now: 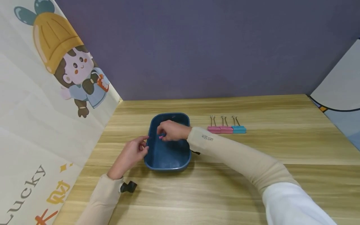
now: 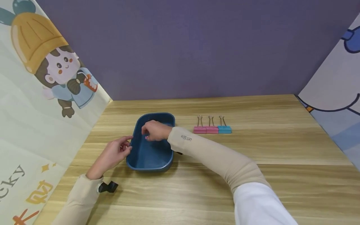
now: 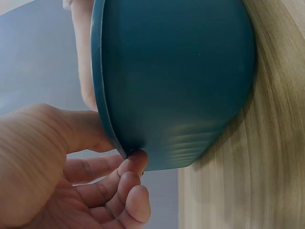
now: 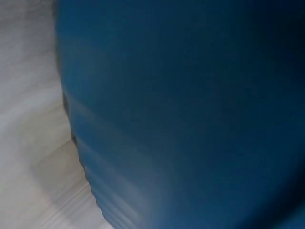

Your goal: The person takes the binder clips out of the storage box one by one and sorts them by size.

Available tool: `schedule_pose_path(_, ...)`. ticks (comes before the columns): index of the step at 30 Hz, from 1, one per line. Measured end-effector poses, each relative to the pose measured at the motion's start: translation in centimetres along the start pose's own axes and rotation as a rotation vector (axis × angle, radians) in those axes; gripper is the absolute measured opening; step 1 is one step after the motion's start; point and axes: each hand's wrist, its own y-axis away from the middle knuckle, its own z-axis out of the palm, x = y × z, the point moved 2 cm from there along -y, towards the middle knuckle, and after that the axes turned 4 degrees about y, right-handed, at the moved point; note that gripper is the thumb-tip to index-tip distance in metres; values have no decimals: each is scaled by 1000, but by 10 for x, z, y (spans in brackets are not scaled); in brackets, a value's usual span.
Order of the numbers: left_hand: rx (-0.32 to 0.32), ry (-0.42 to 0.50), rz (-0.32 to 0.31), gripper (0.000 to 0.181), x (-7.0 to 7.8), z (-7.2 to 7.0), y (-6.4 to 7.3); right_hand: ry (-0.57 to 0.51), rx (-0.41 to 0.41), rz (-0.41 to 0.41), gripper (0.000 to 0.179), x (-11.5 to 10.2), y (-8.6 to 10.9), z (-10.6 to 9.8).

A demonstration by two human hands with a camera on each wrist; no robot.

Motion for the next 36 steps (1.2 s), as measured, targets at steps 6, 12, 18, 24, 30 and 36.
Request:
schedule_pose_path(6,13,-6,25,37,1,1,-2,56,-65,7,31,-2,-4,6)
schedule_pose_path(12,17,2,27,38,2,2,-2,105,-92,29,27,-1,-5,10)
schedule_pose_path(18,2,5,0,38,1,1,-1,99,-84,27,18,1,-5,13)
schedule_pose_path(24,1,5,-10,38,0,0,0,58,-63,22,6,1,-3,15)
schedule_pose_path(30,6,2,-12,39,0,0,-1,25,-43,15,6,3,0,16)
schedule_pose_path(36,-3,-5,-20,39,0,0,-1,-37,-39,22,10,7,5,14)
